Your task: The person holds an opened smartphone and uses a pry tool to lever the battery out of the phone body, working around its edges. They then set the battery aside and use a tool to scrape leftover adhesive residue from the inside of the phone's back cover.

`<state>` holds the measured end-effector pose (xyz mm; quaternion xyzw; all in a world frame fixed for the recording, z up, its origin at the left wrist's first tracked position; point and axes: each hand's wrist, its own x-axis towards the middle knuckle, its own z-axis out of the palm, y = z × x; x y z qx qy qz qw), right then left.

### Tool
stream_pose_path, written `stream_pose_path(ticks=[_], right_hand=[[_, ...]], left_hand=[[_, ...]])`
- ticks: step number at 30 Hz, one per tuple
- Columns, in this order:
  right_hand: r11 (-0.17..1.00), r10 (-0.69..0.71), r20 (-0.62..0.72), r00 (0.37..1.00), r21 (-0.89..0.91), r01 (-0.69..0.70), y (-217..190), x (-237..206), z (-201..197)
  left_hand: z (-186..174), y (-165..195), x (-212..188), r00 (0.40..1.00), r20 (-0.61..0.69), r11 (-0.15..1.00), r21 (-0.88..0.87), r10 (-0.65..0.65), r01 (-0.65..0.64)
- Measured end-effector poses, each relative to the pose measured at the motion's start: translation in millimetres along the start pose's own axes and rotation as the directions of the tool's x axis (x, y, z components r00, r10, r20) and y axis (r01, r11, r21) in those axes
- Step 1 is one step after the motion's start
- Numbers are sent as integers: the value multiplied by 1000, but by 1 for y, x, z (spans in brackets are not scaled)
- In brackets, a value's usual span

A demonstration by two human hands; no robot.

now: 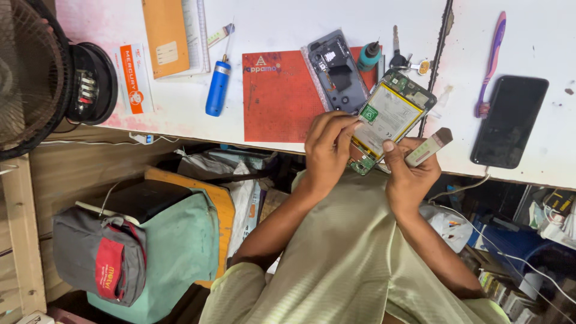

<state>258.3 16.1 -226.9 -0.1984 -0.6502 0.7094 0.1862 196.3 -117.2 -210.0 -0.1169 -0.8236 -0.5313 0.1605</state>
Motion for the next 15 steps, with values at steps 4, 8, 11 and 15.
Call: stream_pose_path(ticks=[4, 8, 11, 15], right_hand=[[998, -22, 3, 1000, -59, 22, 0, 6, 6], [997, -46, 25, 999, -64, 47, -2, 12, 11], [1000, 4, 28, 1000, 1, -4, -5, 17, 15], [970, 150, 9, 989, 195, -149, -9, 25, 16]], left_hand=[[15, -11, 3, 1000, 7, 998, 67, 18, -19], [27, -22, 5, 998, 36, 997, 57, -55, 53], [35, -29, 3, 986, 7, 986, 27, -167, 167], [39, -37, -1, 967, -4, 965, -63, -256, 256]])
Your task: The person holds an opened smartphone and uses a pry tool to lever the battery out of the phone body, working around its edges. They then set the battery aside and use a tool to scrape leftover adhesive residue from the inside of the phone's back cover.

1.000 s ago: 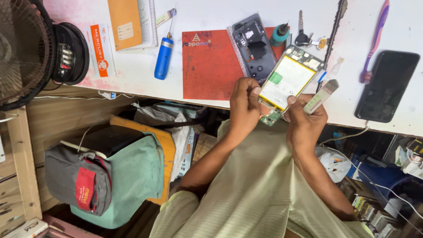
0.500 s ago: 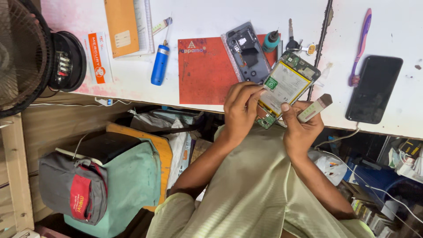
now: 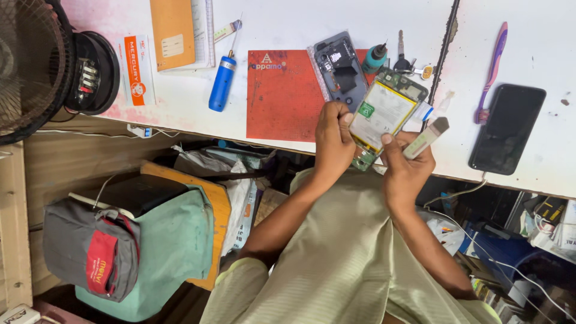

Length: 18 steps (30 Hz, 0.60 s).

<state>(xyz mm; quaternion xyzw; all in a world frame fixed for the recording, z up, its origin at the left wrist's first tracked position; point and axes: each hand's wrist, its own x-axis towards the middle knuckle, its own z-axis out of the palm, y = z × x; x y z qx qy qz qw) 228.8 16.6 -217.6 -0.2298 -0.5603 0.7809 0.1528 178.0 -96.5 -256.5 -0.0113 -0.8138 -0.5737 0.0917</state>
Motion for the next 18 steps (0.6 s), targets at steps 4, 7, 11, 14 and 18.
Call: stream_pose_path(ticks=[4, 7, 11, 14, 18], right_hand=[[997, -43, 1, 999, -69, 43, -5, 0, -8], [997, -72, 15, 997, -13, 73, -4, 2, -10], [991, -85, 28, 996, -101, 87, -5, 3, -12], [986, -93, 30, 995, -134, 96, -5, 4, -10], [954, -160, 47, 986, -251, 166, -4, 3, -8]], left_hand=[[-5, 0, -1, 976, 148, 927, -315, -162, 202], [-14, 9, 4, 957, 194, 870, -406, -217, 279], [-19, 31, 6, 992, 88, 986, -146, 87, -73], [-12, 38, 13, 993, 35, 989, -102, 112, -108], [-2, 34, 15, 984, -45, 985, -20, 173, -174]])
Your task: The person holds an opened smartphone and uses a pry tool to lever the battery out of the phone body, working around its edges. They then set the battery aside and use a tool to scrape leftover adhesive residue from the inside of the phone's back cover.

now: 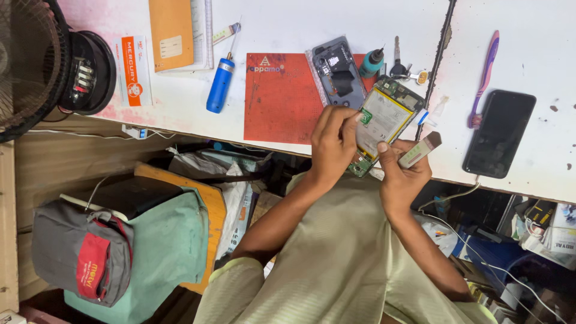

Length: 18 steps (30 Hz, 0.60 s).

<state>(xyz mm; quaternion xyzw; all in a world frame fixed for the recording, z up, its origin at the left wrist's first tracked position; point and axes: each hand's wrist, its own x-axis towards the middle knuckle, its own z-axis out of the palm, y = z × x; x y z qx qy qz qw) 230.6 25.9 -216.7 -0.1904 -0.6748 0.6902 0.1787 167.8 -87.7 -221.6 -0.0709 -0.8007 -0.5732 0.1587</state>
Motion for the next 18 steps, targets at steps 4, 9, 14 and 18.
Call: stream_pose_path(ticks=[4, 9, 14, 18], right_hand=[[999, -33, 0, 999, -23, 33, -1, 0, 3], [992, 106, 25, 994, 59, -108, -5, 7, 4], [990, 124, 11, 992, 73, -125, -7, 6, -1], [998, 43, -24, 999, -39, -44, -6, 2, -2]], left_hand=[[9, -13, -3, 1000, -11, 998, 60, 22, -21], [18, -30, -5, 977, 9, 976, -53, -213, 214], [9, -25, -2, 934, 110, 885, -298, -340, 357], [-9, -3, 2, 989, 42, 980, -135, -144, 149]])
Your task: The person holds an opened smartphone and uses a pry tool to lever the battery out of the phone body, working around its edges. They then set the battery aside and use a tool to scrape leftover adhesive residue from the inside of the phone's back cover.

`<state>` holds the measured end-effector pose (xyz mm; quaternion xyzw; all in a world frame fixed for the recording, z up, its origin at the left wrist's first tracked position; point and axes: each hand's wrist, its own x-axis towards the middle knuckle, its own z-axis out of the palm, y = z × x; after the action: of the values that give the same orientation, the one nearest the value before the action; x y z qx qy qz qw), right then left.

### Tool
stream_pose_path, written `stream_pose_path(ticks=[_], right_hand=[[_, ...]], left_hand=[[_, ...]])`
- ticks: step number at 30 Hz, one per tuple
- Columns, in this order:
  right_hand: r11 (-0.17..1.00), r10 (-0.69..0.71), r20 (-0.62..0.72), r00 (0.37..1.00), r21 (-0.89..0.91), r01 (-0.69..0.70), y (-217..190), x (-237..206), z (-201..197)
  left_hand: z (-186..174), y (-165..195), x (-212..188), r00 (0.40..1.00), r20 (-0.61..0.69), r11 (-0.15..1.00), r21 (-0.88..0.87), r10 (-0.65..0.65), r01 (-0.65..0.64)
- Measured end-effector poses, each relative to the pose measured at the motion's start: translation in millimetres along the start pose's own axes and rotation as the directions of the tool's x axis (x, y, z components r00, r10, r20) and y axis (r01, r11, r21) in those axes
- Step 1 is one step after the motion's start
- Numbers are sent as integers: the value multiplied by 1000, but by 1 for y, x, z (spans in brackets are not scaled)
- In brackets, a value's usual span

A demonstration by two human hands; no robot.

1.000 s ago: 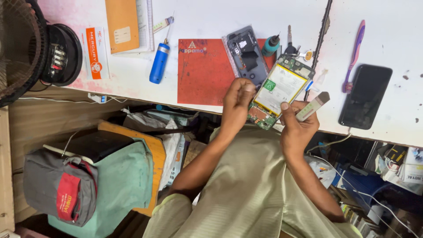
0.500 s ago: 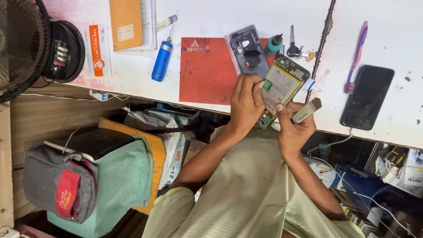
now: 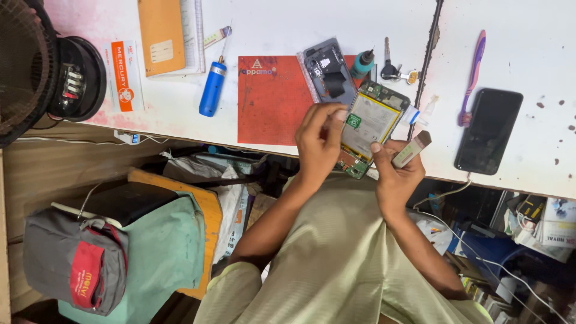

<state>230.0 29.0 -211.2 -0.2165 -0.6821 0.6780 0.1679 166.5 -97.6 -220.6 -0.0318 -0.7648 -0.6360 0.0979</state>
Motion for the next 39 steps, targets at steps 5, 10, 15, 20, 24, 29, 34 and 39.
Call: stream_pose_path(ticks=[5, 10, 15, 20, 24, 29, 34, 39], right_hand=[[995, -93, 30, 995, 31, 92, -1, -1, 7], [981, -169, 76, 983, -86, 175, -4, -3, 9], [984, -157, 86, 984, -72, 164, -8, 2, 11], [992, 72, 64, 995, 99, -78, -10, 18, 15], [918, 174, 75, 982, 349, -189, -11, 22, 15], [955, 141, 19, 990, 261, -141, -10, 15, 11], [987, 81, 16, 997, 136, -82, -8, 4, 4], [994, 44, 32, 999, 103, -47, -7, -1, 1]], left_hand=[[8, 16, 11, 975, -73, 976, 79, 209, -203], [18, 6, 15, 983, -58, 968, 194, 175, -161], [28, -7, 18, 991, -39, 971, 209, 129, -118], [34, -18, 25, 996, -88, 990, 142, 0, 13], [34, -22, 21, 986, -84, 990, -16, -141, 140], [26, -21, 16, 975, 45, 925, -309, -219, 222], [12, -4, 7, 967, 119, 887, -386, -225, 254], [10, -2, 5, 945, 199, 942, -161, -260, 293]])
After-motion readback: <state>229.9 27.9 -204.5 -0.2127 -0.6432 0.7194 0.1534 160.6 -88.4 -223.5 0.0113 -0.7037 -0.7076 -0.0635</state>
